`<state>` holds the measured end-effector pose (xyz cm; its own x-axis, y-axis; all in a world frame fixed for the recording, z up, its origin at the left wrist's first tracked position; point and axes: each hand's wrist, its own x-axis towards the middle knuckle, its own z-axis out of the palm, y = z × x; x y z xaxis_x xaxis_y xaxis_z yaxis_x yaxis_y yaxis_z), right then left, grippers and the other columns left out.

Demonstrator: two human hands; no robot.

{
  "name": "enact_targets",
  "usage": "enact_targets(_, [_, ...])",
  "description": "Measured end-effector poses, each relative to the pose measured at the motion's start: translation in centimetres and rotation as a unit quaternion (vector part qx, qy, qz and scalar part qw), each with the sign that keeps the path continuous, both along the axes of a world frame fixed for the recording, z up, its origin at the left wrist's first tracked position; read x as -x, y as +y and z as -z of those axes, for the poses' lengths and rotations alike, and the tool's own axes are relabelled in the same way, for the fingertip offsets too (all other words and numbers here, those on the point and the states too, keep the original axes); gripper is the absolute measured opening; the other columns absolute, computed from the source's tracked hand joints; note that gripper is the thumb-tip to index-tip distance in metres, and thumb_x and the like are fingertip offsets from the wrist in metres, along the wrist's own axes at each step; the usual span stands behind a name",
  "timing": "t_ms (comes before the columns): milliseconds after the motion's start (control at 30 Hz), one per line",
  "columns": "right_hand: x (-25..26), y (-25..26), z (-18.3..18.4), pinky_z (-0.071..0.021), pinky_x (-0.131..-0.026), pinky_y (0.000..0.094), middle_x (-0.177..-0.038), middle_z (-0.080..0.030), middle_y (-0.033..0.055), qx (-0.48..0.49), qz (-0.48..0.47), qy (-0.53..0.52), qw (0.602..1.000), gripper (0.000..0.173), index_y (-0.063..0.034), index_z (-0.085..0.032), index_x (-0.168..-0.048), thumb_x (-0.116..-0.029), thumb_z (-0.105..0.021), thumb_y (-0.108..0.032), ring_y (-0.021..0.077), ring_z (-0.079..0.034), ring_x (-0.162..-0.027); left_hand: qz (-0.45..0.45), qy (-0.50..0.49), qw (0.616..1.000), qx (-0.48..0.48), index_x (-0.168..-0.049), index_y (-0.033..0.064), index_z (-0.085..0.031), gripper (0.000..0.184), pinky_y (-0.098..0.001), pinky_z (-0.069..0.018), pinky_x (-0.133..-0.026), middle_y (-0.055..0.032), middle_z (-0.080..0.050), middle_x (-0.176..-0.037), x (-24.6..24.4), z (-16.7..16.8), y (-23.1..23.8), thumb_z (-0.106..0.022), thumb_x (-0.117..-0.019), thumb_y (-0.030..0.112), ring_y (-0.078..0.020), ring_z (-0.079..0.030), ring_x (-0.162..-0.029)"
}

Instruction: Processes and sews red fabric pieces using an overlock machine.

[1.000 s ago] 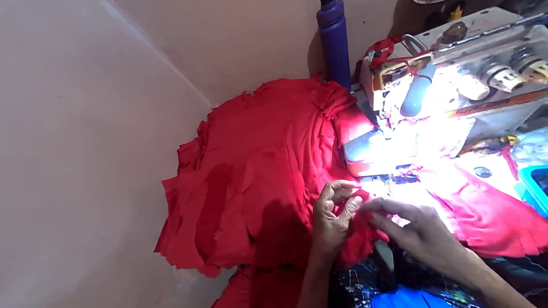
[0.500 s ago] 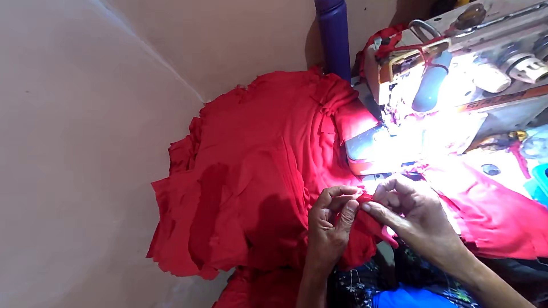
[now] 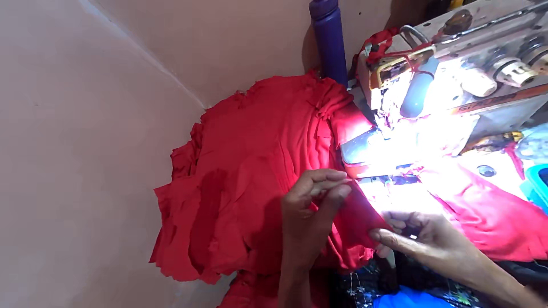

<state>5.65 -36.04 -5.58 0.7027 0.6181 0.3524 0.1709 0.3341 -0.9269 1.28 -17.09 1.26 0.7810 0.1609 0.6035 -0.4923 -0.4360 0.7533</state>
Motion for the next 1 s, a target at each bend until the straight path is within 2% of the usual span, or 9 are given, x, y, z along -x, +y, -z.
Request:
enact_targets(100, [-0.9,-0.1,0.4,-0.0598,-0.065,0.0156,-0.083,-0.072,-0.0119,-0.013,0.059,0.003,0.998,0.007,-0.0099,-0.069,-0.1,-0.093,-0.067,-0.009,-0.0018,-0.069,-0.072,-0.01,-0.034,0.999,-0.016,-0.104,0.0019,-0.068,0.014,-0.0176,-0.0587,-0.074,0.0032,-0.075,-0.092,-3.2,-0.2,-0.3,-0.071,-0.0903,0.0,-0.0002,-0.07,-0.083])
enact_targets(200, [-2.4,0.3,0.8,-0.0544,-0.062,0.011,-0.077,-0.068,-0.0123,0.053,0.19,0.007,0.98,0.006,-0.0103,-0.07,-0.095,-0.0898,-0.07,-0.013,-0.006,-0.064,-0.067,0.004,-0.037,0.999,-0.018,-0.108,0.0015,-0.066,0.019,-0.0171,-0.0569,-0.073,-0.0002,-0.073,-0.094,-7.3,0.8,-0.7,-0.072,-0.0903,0.0,-0.0007,-0.069,-0.083])
enact_targets(333, [-4.5,0.8,2.4,-0.0537,-0.062,0.0136,-0.079,-0.068,-0.007,0.146,0.282,0.043,0.947,0.014,-0.0054,-0.071,-0.096,-0.0917,-0.071,-0.019,-0.0057,-0.062,-0.067,-0.043,0.013,0.996,-0.082,-0.112,-0.0007,-0.066,0.022,-0.0285,-0.0569,-0.071,-0.0131,-0.07,-0.099,-11.6,3.9,-1.7,-0.07,-0.0903,-0.003,-0.0147,-0.068,-0.081])
enact_targets(400, [-4.8,0.9,3.2,-0.0554,-0.062,0.0164,-0.078,-0.068,-0.0052,0.154,0.285,0.057,0.944,0.013,-0.0045,-0.069,-0.094,-0.0921,-0.069,-0.017,-0.0029,-0.064,-0.067,-0.108,0.042,0.981,-0.154,-0.109,0.0028,-0.07,0.017,-0.0378,-0.056,-0.073,-0.0124,-0.071,-0.094,-12.5,5.0,-2.4,-0.071,-0.0915,0.003,-0.0205,-0.068,-0.081])
enact_targets(500, [-4.3,0.4,4.0,-0.0526,-0.064,0.014,-0.077,-0.066,-0.0052,0.169,0.295,0.011,0.94,0.017,-0.0042,-0.069,-0.092,-0.0926,-0.067,-0.021,-0.0049,-0.062,-0.068,-0.203,0.034,0.947,-0.246,-0.096,0.0059,-0.074,0.008,-0.0468,-0.0475,-0.078,-0.0111,-0.068,-0.095,-12.5,5.3,-3.7,-0.072,-0.0885,0.008,-0.0282,-0.063,-0.092])
enact_targets(600, [-3.0,-0.3,4.9,-0.0523,-0.065,0.0125,-0.08,-0.066,-0.0043,0.16,0.307,-0.015,0.938,0.022,-0.0051,-0.072,-0.092,-0.0915,-0.068,-0.027,-0.0051,-0.062,-0.071,-0.244,-0.013,0.924,-0.295,-0.082,0.0049,-0.073,0.005,-0.0453,-0.0476,-0.075,-0.0114,-0.067,-0.087,-10.7,6.2,-5.3,-0.072,-0.0854,0.009,-0.0286,-0.064,-0.085])
enact_targets(667, [-2.2,-0.6,5.7,-0.0521,-0.065,0.0112,-0.082,-0.068,-0.0063,0.126,0.318,-0.015,0.94,0.02,-0.0064,-0.072,-0.091,-0.0898,-0.069,-0.027,-0.007,-0.062,-0.072,-0.26,-0.045,0.914,-0.309,-0.082,0.0054,-0.077,0.008,-0.0426,-0.0481,-0.079,-0.0101,-0.072,-0.085,-9.4,7.2,-6.4,-0.074,-0.0827,0.012,-0.0265,-0.067,-0.085])
enact_targets(800, [-1.8,-0.9,5.3,-0.0558,-0.063,0.012,-0.082,-0.07,-0.008,0.084,0.341,0.0,0.936,0.015,-0.0053,-0.071,-0.092,-0.0901,-0.07,-0.02,-0.0069,-0.065,-0.071,-0.289,-0.017,0.895,-0.341,-0.095,0.0094,-0.082,0.015,-0.0449,-0.0486,-0.097,-0.0089,-0.077,-0.101,-8.2,8.2,-8.1,-0.071,-0.0864,0.014,-0.0283,-0.071,-0.099])
enact_targets(1000, [-4.1,-0.4,4.5,-0.0528,-0.059,0.0104,-0.075,-0.065,-0.0104,0.097,0.371,-0.002,0.923,0.014,-0.0073,-0.069,-0.088,-0.0902,-0.069,-0.021,-0.0081,-0.061,-0.064,-0.288,0.043,0.908,-0.301,-0.109,0.0051,-0.078,0.022,-0.0444,-0.0475,-0.105,-0.0106,-0.075,-0.114,-9.6,7.6,-8.4,-0.068,-0.09,0.009,-0.0282,-0.068,-0.113])
